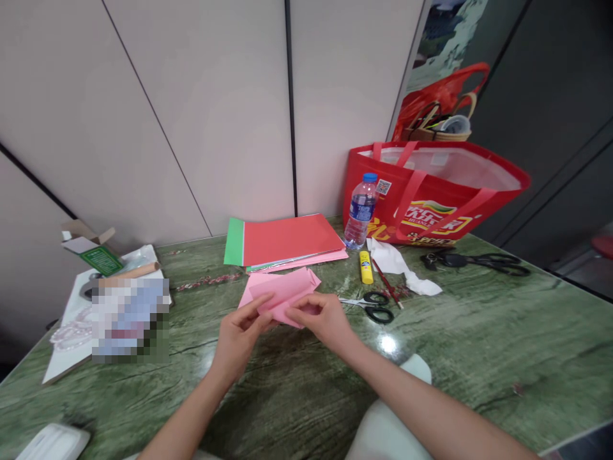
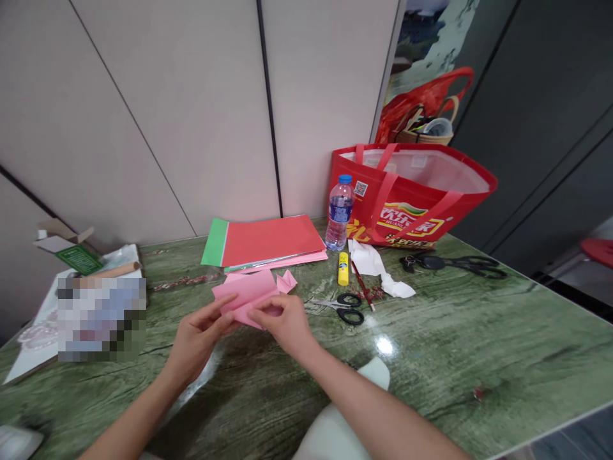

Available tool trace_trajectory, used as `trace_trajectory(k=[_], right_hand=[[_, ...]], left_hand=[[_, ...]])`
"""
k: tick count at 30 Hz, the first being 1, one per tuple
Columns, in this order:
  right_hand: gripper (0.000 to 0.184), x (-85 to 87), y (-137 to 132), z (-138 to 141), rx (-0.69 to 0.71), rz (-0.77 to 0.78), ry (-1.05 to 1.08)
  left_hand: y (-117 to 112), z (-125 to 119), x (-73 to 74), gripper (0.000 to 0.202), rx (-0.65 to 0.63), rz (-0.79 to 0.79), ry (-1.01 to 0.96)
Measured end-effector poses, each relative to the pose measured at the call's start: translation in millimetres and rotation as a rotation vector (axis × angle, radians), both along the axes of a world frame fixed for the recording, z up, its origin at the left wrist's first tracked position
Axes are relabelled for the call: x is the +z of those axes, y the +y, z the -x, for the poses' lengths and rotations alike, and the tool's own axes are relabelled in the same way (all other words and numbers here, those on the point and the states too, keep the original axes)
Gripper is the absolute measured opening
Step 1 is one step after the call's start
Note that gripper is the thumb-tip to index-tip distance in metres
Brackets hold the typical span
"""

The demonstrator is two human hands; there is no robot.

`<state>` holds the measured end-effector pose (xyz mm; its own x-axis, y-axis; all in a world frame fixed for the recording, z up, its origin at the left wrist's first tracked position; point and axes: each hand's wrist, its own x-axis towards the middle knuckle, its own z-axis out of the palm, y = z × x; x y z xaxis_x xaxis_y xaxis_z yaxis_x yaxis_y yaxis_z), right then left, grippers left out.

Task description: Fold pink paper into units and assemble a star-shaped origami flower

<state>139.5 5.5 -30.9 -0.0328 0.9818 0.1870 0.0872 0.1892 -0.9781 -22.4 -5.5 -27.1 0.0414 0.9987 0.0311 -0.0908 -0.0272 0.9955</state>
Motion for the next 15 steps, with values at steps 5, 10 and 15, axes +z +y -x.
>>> trace_trajectory(k=[5, 10, 15], right_hand=[[0.012, 1.7, -1.0, -0.8, -0.028, 0.006, -0.041], [0.019, 1.5, -0.1, -2.4, -0.077, 0.004, -0.127], [0.020, 0.8, 0.1, -2.1, -0.088, -0.005, -0.102]], left_hand=[[0.2, -1.5, 0.7, 0.034, 0.022, 0.021, -0.020], [0.4, -1.1, -0.7, 0.036, 0.038, -0.003, 0.022], [-0.9, -1.9, 0.3, 0.037, 0.047, -0.027, 0.074]])
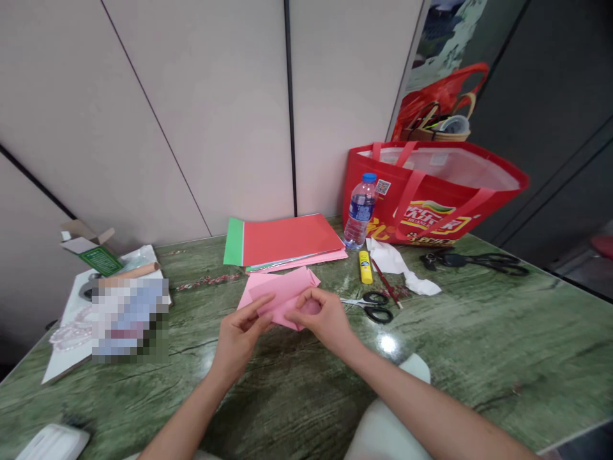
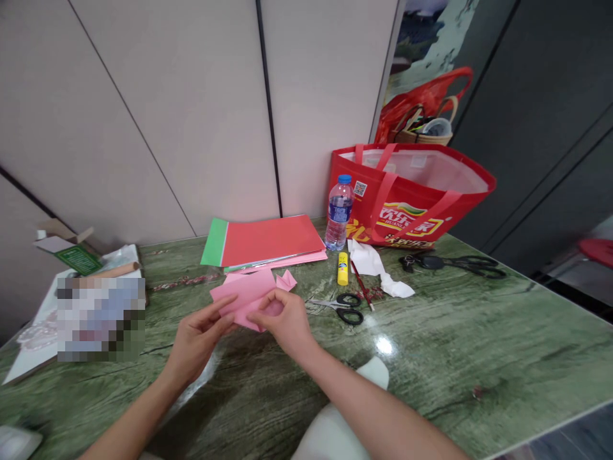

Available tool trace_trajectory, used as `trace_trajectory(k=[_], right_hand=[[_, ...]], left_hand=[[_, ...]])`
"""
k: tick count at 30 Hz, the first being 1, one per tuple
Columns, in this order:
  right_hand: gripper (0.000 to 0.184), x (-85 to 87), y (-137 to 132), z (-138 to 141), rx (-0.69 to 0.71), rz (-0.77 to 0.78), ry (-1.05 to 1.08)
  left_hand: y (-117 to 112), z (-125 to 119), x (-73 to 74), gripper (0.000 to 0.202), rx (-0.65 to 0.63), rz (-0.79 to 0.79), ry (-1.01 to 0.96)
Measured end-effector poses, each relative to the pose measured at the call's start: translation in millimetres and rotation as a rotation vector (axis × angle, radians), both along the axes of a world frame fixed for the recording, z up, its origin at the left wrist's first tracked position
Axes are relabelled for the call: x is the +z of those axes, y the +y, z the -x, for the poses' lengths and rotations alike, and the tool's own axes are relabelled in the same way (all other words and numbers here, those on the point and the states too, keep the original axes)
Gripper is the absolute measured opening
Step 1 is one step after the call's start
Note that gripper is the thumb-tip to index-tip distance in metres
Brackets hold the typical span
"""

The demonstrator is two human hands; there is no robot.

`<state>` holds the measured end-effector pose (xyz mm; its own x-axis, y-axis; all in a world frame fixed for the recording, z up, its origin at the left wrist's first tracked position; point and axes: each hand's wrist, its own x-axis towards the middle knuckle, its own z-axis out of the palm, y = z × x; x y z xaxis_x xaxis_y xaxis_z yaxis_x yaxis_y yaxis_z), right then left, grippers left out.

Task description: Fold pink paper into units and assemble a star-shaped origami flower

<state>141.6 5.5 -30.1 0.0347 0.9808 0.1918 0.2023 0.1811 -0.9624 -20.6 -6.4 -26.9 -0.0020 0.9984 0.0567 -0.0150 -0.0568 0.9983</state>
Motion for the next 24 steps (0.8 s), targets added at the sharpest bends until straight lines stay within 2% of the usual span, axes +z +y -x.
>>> trace_trajectory(k=[15, 24], right_hand=[[0.015, 6.5, -4.0, 0.6, 0.054, -0.022, 0.076], [0.014, 5.2, -3.1, -0.2, 0.056, -0.039, 0.085]], left_hand=[[-0.2, -0.1, -1.7, 0.035, -0.013, 0.030, -0.021], [-2.1, 1.6, 2.5, 0.042, -0.076, -0.022, 0.126]])
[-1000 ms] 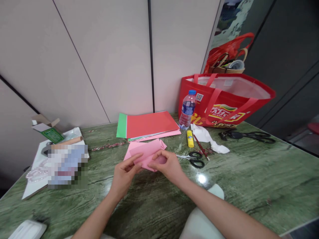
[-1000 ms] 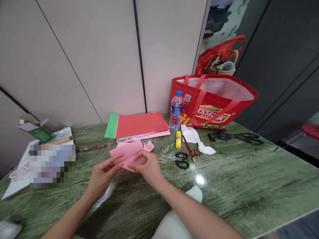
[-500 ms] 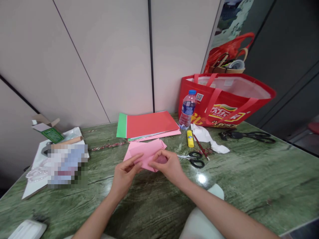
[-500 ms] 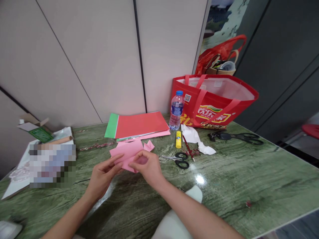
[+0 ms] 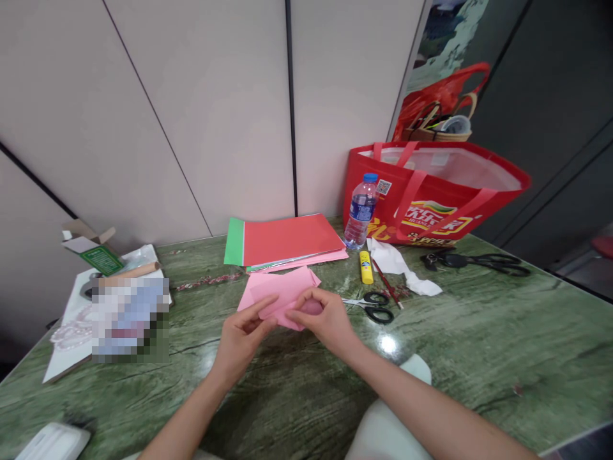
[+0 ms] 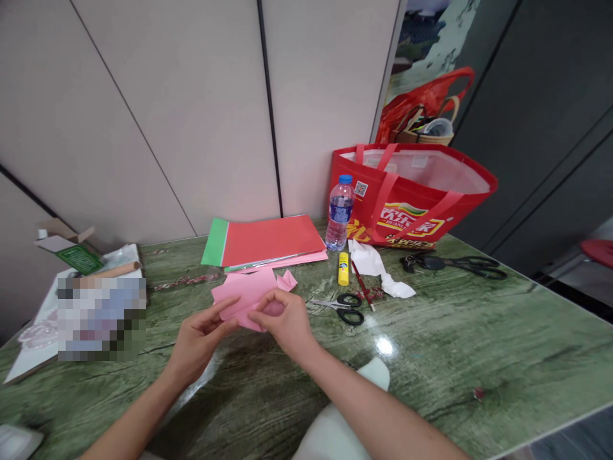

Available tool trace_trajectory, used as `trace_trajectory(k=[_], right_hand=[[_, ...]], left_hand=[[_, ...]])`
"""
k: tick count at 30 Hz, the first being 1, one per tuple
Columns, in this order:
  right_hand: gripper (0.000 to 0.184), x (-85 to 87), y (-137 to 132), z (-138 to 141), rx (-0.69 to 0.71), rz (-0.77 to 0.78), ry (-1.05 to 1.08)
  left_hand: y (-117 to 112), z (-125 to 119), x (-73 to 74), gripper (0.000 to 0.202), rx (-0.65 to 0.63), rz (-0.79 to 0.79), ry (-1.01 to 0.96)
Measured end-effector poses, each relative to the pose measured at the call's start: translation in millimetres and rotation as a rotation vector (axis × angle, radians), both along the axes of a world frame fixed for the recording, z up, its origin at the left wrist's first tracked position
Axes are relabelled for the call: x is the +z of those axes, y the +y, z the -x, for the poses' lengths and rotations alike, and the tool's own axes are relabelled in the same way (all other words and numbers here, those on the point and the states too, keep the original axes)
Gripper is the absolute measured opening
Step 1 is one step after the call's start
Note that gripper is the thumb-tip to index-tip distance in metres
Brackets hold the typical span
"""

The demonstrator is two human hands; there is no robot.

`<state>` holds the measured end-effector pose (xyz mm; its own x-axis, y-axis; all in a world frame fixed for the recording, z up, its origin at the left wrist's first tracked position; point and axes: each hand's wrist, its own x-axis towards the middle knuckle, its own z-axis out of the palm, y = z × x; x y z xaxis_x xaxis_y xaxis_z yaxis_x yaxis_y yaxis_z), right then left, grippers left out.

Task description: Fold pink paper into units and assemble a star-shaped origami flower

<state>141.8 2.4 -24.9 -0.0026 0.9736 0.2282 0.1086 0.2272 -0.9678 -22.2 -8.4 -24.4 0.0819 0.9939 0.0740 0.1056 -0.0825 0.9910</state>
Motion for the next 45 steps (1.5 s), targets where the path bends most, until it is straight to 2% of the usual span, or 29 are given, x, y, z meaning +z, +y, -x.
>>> trace_trajectory(k=[9, 19, 23, 28, 34, 40, 42, 45], right_hand=[[0.015, 0.1, -1.5, 2.0, 0.054, 0.049, 0.120], [0.015, 0.3, -3.0, 3.3, 0.051, 0.045, 0.095], [0.013, -0.9, -2.3, 3.3, 0.031, 0.033, 0.059], [0.008, -1.0, -1.9, 1.9, 0.072, 0.010, 0.034], [0.002, -4.0, -1.1, -0.2, 0.002, -0.120, -0.196], [0.014, -2.0, -3.6, 0.2, 0.033, -0.208, -0.316], [0.025, -3.8, -4.3, 2.3, -0.010, -0.219, -0.316], [0.054, -9.5, -4.3, 6.4, -0.128, -0.222, -0.262]], left_hand=[[0.4, 1.5, -3.1, 0.037, -0.015, 0.014, -0.027], [0.4, 0.5, -3.1, 0.032, -0.003, 0.028, -0.035], [-0.4, -1.2, -0.2, 0.027, -0.041, 0.047, -0.039], [-0.7, -3.1, 3.0, 0.022, -0.043, 0.033, -0.016], [-0.9, -3.8, 6.8, 0.014, -0.002, -0.018, 0.053], [-0.1, -2.4, 0.8, 0.017, 0.029, -0.030, 0.079], [0.1, -2.3, -2.4, 0.017, 0.042, -0.042, 0.086], [-0.1, -2.8, -6.2, 0.017, 0.065, -0.061, 0.079]])
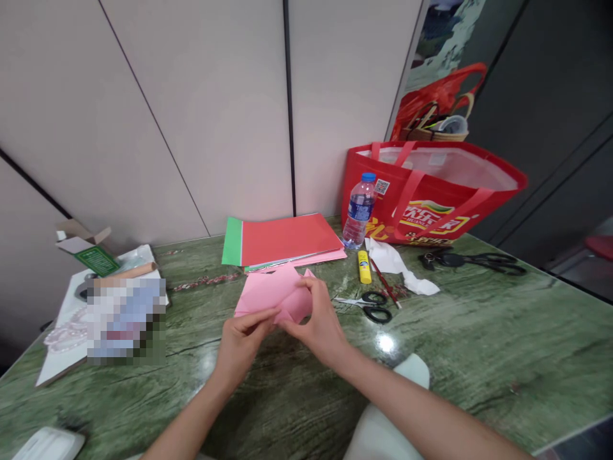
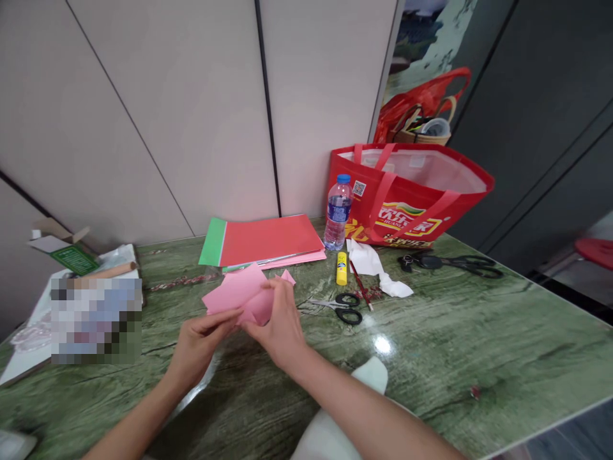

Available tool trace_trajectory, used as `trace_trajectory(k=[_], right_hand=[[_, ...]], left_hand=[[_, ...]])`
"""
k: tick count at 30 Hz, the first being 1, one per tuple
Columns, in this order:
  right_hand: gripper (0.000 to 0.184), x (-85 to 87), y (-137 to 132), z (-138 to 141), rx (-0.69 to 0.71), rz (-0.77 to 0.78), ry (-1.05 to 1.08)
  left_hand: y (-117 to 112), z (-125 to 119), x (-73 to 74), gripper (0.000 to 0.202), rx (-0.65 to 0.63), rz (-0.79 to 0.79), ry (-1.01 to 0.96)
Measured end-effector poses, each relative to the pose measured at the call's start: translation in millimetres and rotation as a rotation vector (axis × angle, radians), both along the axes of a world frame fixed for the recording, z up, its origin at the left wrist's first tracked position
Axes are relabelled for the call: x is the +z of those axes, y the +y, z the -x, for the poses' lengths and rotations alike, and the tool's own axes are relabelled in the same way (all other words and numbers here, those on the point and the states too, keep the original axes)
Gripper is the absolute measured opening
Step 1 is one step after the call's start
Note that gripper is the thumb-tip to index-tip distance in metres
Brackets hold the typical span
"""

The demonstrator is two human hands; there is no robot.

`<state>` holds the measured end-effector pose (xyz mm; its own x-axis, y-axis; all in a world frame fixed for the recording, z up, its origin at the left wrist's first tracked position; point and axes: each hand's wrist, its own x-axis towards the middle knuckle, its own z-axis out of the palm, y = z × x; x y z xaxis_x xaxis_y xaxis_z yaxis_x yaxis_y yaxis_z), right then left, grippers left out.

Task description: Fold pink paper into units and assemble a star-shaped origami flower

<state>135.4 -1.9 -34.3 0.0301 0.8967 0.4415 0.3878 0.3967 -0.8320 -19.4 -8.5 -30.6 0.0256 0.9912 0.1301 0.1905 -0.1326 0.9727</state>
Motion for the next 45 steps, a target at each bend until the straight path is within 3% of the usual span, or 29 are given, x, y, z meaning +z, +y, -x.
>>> trace_trajectory(k=[3, 5, 10, 22, 29, 39, 45], right_hand=[[0.079, -7.3, 1.7, 3.9, -0.077, 0.048, 0.079], [0.086, -12.4, 3.8, 6.1, -0.073, 0.107, 0.141], [0.083, -20.4, 7.5, 10.4, 0.027, 0.191, 0.294], [0.082, -17.4, 3.7, 13.3, -0.027, 0.143, 0.287], [0.074, -18.3, 5.5, 12.7, 0.001, 0.166, 0.351], [0.065, -13.8, 4.0, 12.7, 0.242, 0.326, 0.593], [0.062, -12.6, 5.3, 11.6, 0.288, 0.338, 0.636]], left_hand=[[-0.8, -1.3, -0.3, 0.018, 0.020, -0.025, -0.012], [-1.5, -2.4, 1.5, 0.018, 0.033, -0.037, -0.009], [-1.9, -3.1, 4.1, 0.017, 0.044, -0.043, 0.007], [-3.4, -4.4, -0.7, 0.018, 0.041, -0.045, 0.015], [1.3, -2.4, -7.2, 0.019, 0.045, 0.018, -0.130], [3.9, -4.2, -3.6, 0.020, 0.084, 0.131, -0.382], [3.2, -2.6, -1.5, 0.026, 0.117, 0.158, -0.415]])
